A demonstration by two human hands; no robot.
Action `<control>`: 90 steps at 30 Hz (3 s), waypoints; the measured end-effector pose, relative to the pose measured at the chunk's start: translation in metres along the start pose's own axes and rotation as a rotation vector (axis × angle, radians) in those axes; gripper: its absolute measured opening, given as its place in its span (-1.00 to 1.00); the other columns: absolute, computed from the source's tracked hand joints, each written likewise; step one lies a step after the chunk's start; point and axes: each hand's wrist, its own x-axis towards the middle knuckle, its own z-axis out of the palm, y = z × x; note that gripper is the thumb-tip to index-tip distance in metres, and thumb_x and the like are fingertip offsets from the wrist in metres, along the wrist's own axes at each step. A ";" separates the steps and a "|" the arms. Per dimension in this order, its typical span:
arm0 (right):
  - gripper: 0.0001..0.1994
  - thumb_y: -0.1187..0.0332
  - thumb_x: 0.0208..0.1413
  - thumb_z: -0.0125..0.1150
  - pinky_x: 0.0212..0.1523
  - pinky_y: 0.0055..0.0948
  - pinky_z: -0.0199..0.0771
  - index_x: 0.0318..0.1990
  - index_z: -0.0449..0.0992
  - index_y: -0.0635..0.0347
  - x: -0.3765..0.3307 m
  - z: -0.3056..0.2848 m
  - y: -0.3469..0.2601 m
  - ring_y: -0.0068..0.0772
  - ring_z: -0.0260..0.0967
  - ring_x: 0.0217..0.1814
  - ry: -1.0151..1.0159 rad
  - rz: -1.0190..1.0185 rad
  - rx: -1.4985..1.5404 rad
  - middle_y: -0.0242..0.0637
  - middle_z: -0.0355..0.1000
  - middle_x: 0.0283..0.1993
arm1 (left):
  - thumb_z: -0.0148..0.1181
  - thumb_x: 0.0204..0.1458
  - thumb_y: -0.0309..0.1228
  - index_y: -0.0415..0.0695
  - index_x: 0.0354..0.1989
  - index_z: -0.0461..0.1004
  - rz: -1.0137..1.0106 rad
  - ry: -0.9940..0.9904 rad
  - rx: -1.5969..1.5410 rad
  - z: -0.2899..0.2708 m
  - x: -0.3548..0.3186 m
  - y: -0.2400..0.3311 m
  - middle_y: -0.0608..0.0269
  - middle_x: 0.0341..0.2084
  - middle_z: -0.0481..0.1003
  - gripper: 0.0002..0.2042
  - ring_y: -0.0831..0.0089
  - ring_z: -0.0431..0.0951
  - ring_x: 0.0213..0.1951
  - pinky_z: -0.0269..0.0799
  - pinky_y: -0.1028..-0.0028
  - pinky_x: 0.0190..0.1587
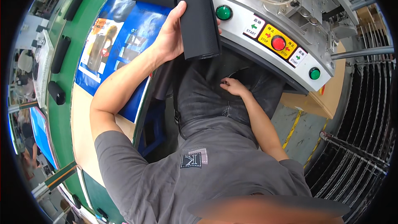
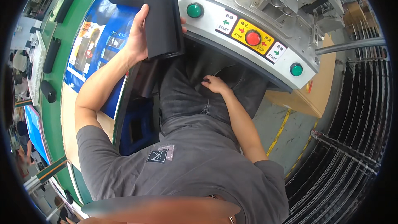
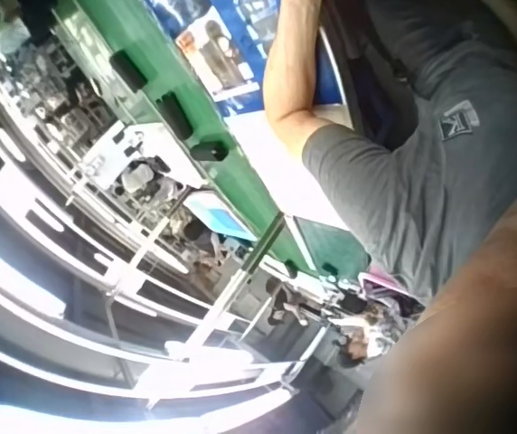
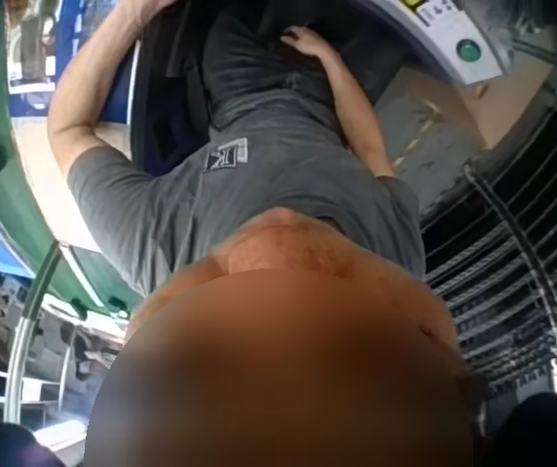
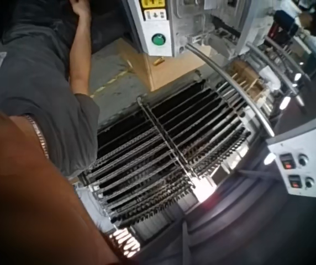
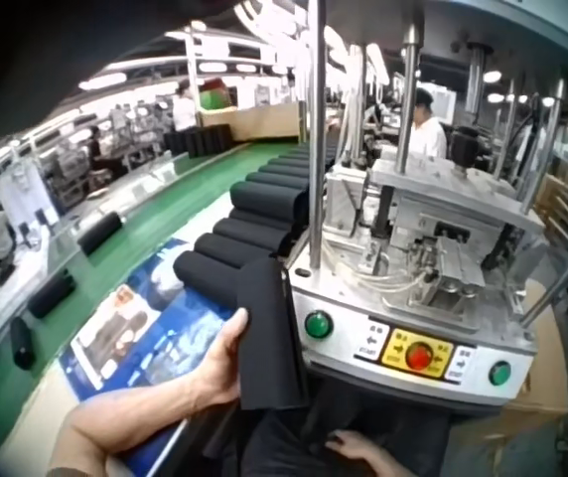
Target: Operating a mechanical press machine to process or assemble foam cylindrical components.
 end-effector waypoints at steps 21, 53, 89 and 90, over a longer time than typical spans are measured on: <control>-0.53 0.10 0.40 0.30 -0.13 -0.27 0.54 0.28 0.60 0.23 -0.003 -0.004 -0.007 -0.18 0.57 -0.22 -0.002 -0.018 0.018 -0.18 0.66 -0.13 | 0.35 0.34 -0.12 -0.19 0.37 0.50 0.287 -0.034 -0.304 -0.019 0.023 0.015 0.04 0.30 0.59 -0.46 0.09 0.59 0.32 0.33 0.14 0.54; -0.49 0.07 0.37 0.34 -0.01 -0.26 0.64 0.32 0.58 0.21 0.016 -0.002 0.009 -0.13 0.66 -0.09 -0.009 -0.047 0.073 -0.13 0.72 -0.02 | 0.42 -0.03 -0.72 -0.03 0.39 0.45 0.790 0.066 1.744 -0.029 0.106 0.246 0.12 0.29 0.55 -0.27 0.10 0.52 0.32 0.42 0.10 0.43; -0.56 0.11 0.38 0.33 -0.21 -0.39 0.50 0.24 0.66 0.23 0.014 0.012 0.041 -0.35 0.52 -0.29 -0.053 0.103 -0.103 -0.25 0.65 -0.24 | 0.48 0.04 0.15 -0.05 0.48 0.42 0.273 1.713 1.316 -0.482 -0.056 0.313 -0.36 0.62 -0.03 -0.14 -0.34 0.19 0.53 0.31 -0.07 0.50; -0.55 0.10 0.38 0.34 -0.22 -0.38 0.50 0.24 0.66 0.23 0.014 0.014 0.044 -0.34 0.51 -0.29 -0.064 0.198 -0.155 -0.25 0.65 -0.23 | 0.48 0.04 0.15 -0.02 0.49 0.42 0.252 1.711 1.265 -0.487 -0.055 0.321 -0.36 0.63 -0.06 -0.14 -0.35 0.19 0.53 0.31 -0.07 0.50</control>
